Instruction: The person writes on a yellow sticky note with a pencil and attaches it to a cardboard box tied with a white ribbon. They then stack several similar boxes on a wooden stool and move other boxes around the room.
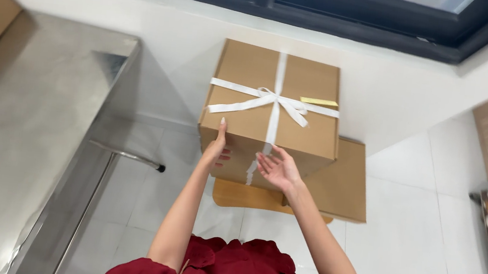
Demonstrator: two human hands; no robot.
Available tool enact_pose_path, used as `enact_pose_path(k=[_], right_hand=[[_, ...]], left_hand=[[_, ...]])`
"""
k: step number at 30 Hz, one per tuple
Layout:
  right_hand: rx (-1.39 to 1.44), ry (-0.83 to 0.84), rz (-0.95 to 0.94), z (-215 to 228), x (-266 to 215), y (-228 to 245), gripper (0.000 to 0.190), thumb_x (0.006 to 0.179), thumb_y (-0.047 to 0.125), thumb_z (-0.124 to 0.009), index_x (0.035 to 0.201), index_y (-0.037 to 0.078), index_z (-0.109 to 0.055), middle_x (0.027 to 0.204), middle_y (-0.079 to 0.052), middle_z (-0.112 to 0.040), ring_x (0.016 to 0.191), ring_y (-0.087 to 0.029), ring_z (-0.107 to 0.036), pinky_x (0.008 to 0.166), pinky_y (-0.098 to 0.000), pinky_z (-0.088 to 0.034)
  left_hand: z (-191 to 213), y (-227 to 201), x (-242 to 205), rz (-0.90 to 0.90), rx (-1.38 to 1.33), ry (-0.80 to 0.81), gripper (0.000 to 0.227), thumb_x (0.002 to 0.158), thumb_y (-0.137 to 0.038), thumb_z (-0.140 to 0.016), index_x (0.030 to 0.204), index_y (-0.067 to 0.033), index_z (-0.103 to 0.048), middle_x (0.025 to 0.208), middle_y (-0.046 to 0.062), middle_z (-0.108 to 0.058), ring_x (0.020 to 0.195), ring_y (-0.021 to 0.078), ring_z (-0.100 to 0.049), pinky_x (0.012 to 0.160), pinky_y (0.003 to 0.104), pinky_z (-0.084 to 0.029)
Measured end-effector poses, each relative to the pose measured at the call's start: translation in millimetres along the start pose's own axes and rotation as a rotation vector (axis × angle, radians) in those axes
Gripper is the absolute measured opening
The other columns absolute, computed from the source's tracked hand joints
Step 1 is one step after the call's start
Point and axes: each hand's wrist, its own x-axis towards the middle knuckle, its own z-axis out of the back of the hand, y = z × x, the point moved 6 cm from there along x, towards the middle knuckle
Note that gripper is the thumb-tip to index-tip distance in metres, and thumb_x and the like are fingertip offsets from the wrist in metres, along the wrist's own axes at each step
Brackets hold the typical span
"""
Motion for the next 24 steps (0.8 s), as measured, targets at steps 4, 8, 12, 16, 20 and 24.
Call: enact_pose_path(k=[4,8,12,16,20,24], right_hand=[[-0.052,0.085,-0.1,-68.2,-5.7,-22.0,0.05,0.091,0.03,-0.07,0.13,0.009,-0.047,0.134,-0.011,-0.055,0.118,-0.024,-0.06,0.095,-0.0375,-0.051],[-0.107,0.157,-0.133,-129.4,13.4,-48.1,0.032,0.091,0.026,-0.069,0.119,0.011,-0.063,0.126,-0.008,-0.063,0.115,-0.02,-0.062,0.094,-0.0349,-0.051],[-0.186,0.234,-0.181,-208.1,19.2,-93.9,0.03,0.093,0.023,-0.065,0.121,0.013,-0.066,0.12,-0.004,-0.067,0.111,-0.017,-0.065,0.092,-0.0328,-0.051],[-0.231,0.302,-0.27,-288.7,47.8,-152.3,0.028,0.093,0.023,-0.065,0.118,0.013,-0.067,0.114,-0.003,-0.07,0.106,-0.017,-0.067,0.091,-0.0333,-0.053],[-0.285,0.31,-0.34,-364.7,81.5,-219.5,0.025,0.092,0.022,-0.066,0.115,0.011,-0.066,0.113,-0.004,-0.071,0.104,-0.017,-0.068,0.089,-0.0333,-0.054],[-0.387,0.349,-0.404,-443.7,109.3,-293.8,0.026,0.093,0.02,-0.065,0.118,0.01,-0.064,0.119,-0.007,-0.068,0.107,-0.02,-0.067,0.087,-0.0336,-0.053]], left_hand=[[45.7,14.7,5.9,-0.086,-0.034,-0.083,0.12,0.088,-0.085,-0.041,0.155,0.0133,-0.022,0.157,0.03,-0.037,0.126,0.0382,-0.061,0.104,0.061,-0.045],[124.1,28.7,6.2,-0.261,-0.3,-0.273,0.068,0.096,-0.055,-0.059,0.133,0.001,-0.047,0.132,0.018,-0.061,0.109,0.0293,-0.069,0.084,0.044,-0.052],[217.2,29.5,-35.6,-0.415,-0.596,-0.42,0.034,0.101,-0.039,-0.057,0.115,-0.0088,-0.061,0.119,0.009,-0.072,0.103,0.0214,-0.071,0.08,0.03,-0.05],[311.4,26.5,-90.5,-0.459,-0.73,-0.573,0.028,0.101,-0.035,-0.056,0.111,-0.0107,-0.064,0.118,0.007,-0.073,0.102,0.019,-0.071,0.082,0.028,-0.051],[398.6,34.3,-97.2,-0.506,-0.871,-0.636,0.028,0.103,-0.036,-0.055,0.111,-0.0104,-0.064,0.12,0.009,-0.071,0.105,0.021,-0.069,0.088,0.032,-0.053],[472.2,38.4,-108.6,-0.501,-0.899,-0.648,0.027,0.102,-0.036,-0.055,0.11,-0.0119,-0.063,0.12,0.007,-0.071,0.106,0.0203,-0.069,0.086,0.032,-0.053]])
